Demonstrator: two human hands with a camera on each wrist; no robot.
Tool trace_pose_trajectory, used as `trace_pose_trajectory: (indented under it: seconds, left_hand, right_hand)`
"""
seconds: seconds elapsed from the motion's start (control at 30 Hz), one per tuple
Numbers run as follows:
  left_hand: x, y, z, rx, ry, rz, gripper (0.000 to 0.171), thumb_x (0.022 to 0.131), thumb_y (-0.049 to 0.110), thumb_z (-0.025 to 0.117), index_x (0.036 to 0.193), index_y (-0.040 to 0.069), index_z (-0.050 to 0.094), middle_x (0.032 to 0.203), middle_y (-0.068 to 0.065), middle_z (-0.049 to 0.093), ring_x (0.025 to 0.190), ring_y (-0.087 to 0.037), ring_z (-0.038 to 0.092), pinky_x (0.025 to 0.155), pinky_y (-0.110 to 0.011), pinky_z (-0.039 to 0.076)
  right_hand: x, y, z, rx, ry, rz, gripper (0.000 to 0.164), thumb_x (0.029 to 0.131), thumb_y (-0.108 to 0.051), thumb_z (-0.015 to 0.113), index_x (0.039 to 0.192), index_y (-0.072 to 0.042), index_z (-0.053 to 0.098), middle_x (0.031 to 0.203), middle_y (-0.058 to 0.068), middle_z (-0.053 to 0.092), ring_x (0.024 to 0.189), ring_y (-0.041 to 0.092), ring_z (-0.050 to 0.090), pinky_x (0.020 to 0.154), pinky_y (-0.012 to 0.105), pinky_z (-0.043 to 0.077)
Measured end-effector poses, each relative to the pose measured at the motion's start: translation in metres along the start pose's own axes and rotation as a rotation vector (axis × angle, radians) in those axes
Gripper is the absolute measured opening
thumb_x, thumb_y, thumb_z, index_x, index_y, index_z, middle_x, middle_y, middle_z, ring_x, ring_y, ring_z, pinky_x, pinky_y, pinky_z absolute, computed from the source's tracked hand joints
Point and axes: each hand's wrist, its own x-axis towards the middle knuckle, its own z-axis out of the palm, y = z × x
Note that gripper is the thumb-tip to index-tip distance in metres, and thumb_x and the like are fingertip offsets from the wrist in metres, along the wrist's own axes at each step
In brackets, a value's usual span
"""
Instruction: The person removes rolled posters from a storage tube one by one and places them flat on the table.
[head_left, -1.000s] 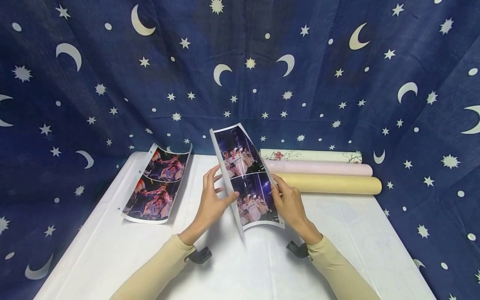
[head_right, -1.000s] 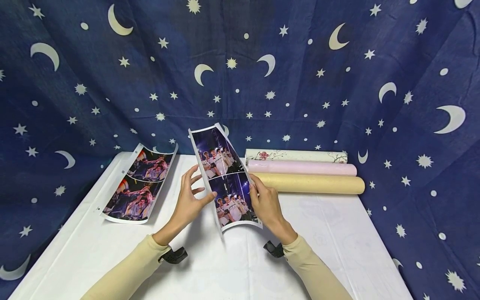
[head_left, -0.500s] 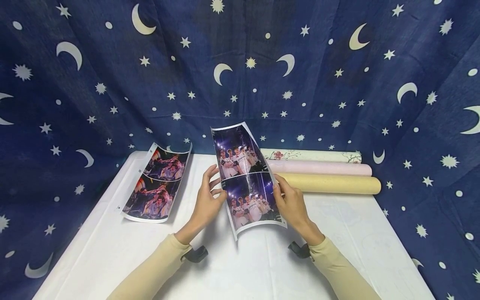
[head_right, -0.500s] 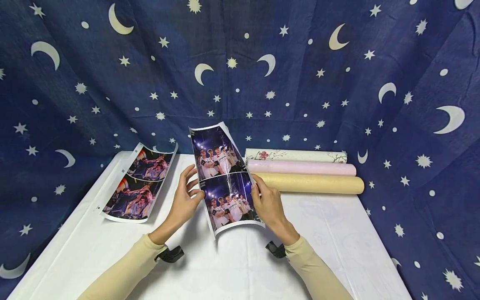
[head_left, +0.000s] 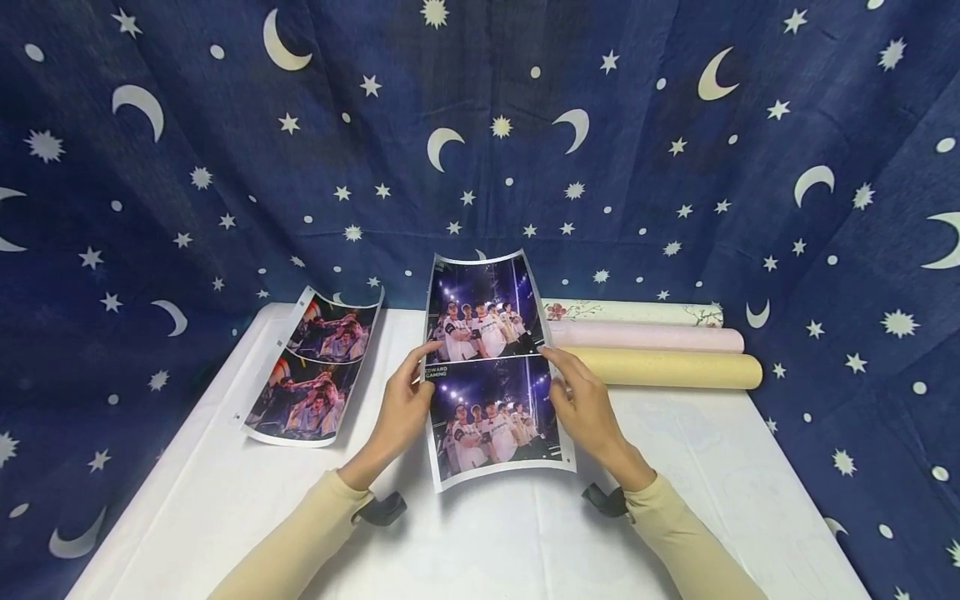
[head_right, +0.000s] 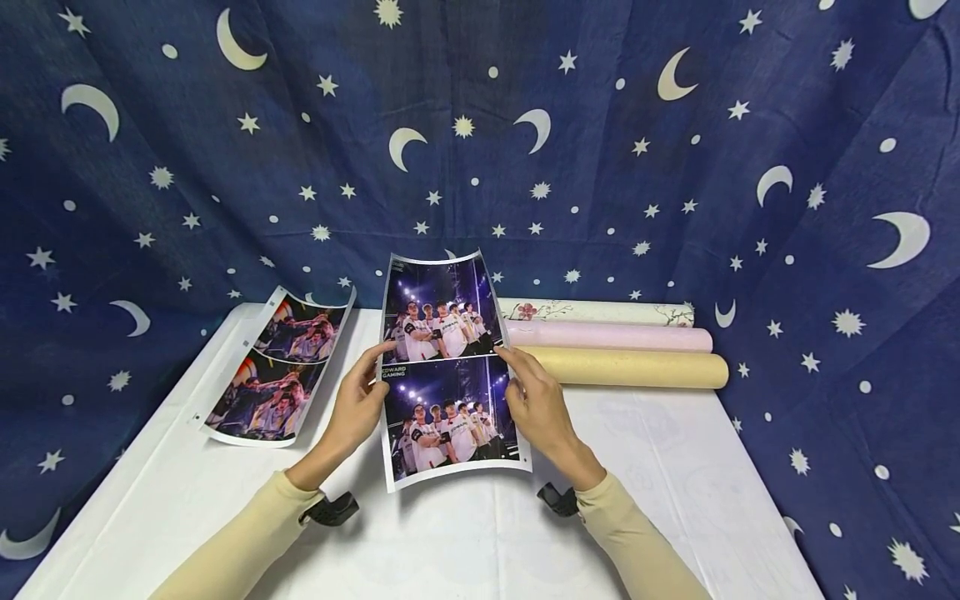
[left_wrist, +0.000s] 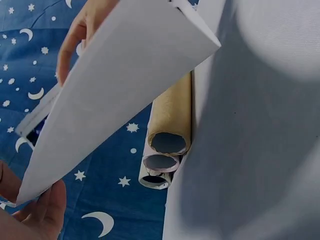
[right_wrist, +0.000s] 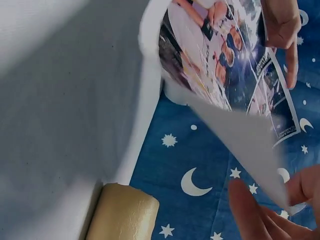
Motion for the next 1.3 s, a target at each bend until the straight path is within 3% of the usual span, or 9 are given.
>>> trace_pose_trajectory:
  seconds: [0.17, 0.33, 0.5, 0.7, 0.83, 0.93, 1.03, 1.17, 1.3]
  left_hand:
    - [0.001, -0.011, -0.004, -0.019, -0.045, -0.012, 0.069, 0.083, -0.019, 0.039, 0.143, 0.012, 0.049, 0.156, -0.011, 0.038, 0.066, -0.005, 0.041, 0.044, -0.016, 0.031]
    - [0.002, -0.012, -0.010, -0.094, -0.101, -0.041, 0.074, 0.079, -0.019, 0.040, 0.146, 0.012, 0.045, 0.156, -0.011, 0.038, 0.063, 0.001, 0.044, 0.045, -0.015, 0.033]
    - [0.004, -0.013, -0.017, -0.245, -0.145, -0.110, 0.083, 0.072, -0.023, 0.042, 0.148, 0.013, 0.043, 0.154, -0.009, 0.040, 0.102, -0.010, 0.059, 0.073, -0.014, 0.052]
    - [0.006, -0.015, -0.024, -0.376, -0.181, -0.212, 0.086, 0.070, -0.022, 0.042, 0.149, 0.011, 0.041, 0.160, -0.001, 0.031, 0.150, -0.018, 0.021, 0.121, -0.032, 0.026]
    - [0.007, -0.017, -0.027, -0.487, -0.201, -0.262, 0.085, 0.070, -0.021, 0.043, 0.150, 0.007, 0.038, 0.164, 0.000, 0.022, 0.150, -0.011, 0.010, 0.122, -0.029, 0.022]
    - [0.008, -0.019, -0.028, -0.568, -0.220, -0.295, 0.085, 0.070, -0.021, 0.043, 0.151, 0.005, 0.035, 0.163, -0.003, 0.022, 0.132, -0.009, 0.037, 0.095, -0.014, 0.045]
    - [0.007, -0.021, -0.029, -0.627, -0.234, -0.326, 0.085, 0.071, -0.021, 0.041, 0.152, 0.005, 0.034, 0.161, -0.009, 0.026, 0.109, -0.005, 0.049, 0.072, -0.011, 0.047]
    - [0.005, -0.024, -0.030, -0.623, -0.241, -0.343, 0.085, 0.073, -0.021, 0.039, 0.153, 0.006, 0.031, 0.160, -0.011, 0.027, 0.129, -0.010, 0.044, 0.097, -0.017, 0.045]
    - [0.005, -0.023, -0.029, -0.441, -0.206, -0.306, 0.082, 0.074, -0.018, 0.042, 0.152, 0.006, 0.033, 0.163, -0.010, 0.024, 0.149, -0.021, 0.022, 0.121, -0.032, 0.025]
  right_hand:
    - [0.000, 0.004, -0.002, 0.060, -0.107, 0.094, 0.064, 0.084, 0.007, 0.050, 0.143, -0.018, 0.051, 0.139, 0.010, 0.058, 0.046, 0.005, 0.038, 0.037, 0.019, 0.037]
    - [-0.001, 0.006, -0.004, 0.110, -0.142, 0.158, 0.061, 0.090, 0.003, 0.055, 0.145, -0.021, 0.049, 0.145, 0.012, 0.054, 0.059, 0.005, 0.049, 0.042, 0.018, 0.044]
    - [-0.003, 0.009, -0.007, 0.182, -0.168, 0.182, 0.063, 0.090, 0.002, 0.062, 0.147, -0.020, 0.046, 0.143, 0.014, 0.055, 0.045, -0.001, 0.033, 0.036, 0.019, 0.034]
    - [-0.005, 0.011, -0.013, 0.444, -0.225, 0.320, 0.066, 0.089, 0.002, 0.064, 0.149, -0.015, 0.043, 0.153, 0.012, 0.042, 0.053, 0.000, 0.034, 0.049, 0.015, 0.039]
    - [-0.007, 0.015, -0.015, 0.609, -0.251, 0.373, 0.066, 0.089, 0.003, 0.062, 0.150, -0.010, 0.039, 0.161, 0.012, 0.030, 0.082, -0.012, 0.049, 0.081, 0.006, 0.046]
    - [-0.009, 0.017, -0.016, 0.681, -0.260, 0.393, 0.066, 0.090, 0.003, 0.061, 0.150, -0.005, 0.037, 0.162, 0.014, 0.025, 0.079, -0.014, 0.050, 0.073, 0.005, 0.045]
    - [-0.009, 0.017, -0.016, 0.708, -0.261, 0.430, 0.066, 0.089, 0.003, 0.061, 0.150, -0.005, 0.037, 0.157, 0.017, 0.032, 0.061, -0.010, 0.045, 0.056, 0.006, 0.041]
    - [-0.009, 0.016, -0.015, 0.684, -0.276, 0.450, 0.066, 0.089, 0.003, 0.061, 0.150, -0.007, 0.038, 0.153, 0.021, 0.035, 0.076, -0.008, 0.053, 0.073, 0.008, 0.050]
    - [-0.009, 0.015, -0.012, 0.588, -0.281, 0.433, 0.065, 0.089, 0.002, 0.062, 0.150, -0.007, 0.040, 0.150, 0.024, 0.039, 0.080, -0.004, 0.056, 0.080, 0.013, 0.052]
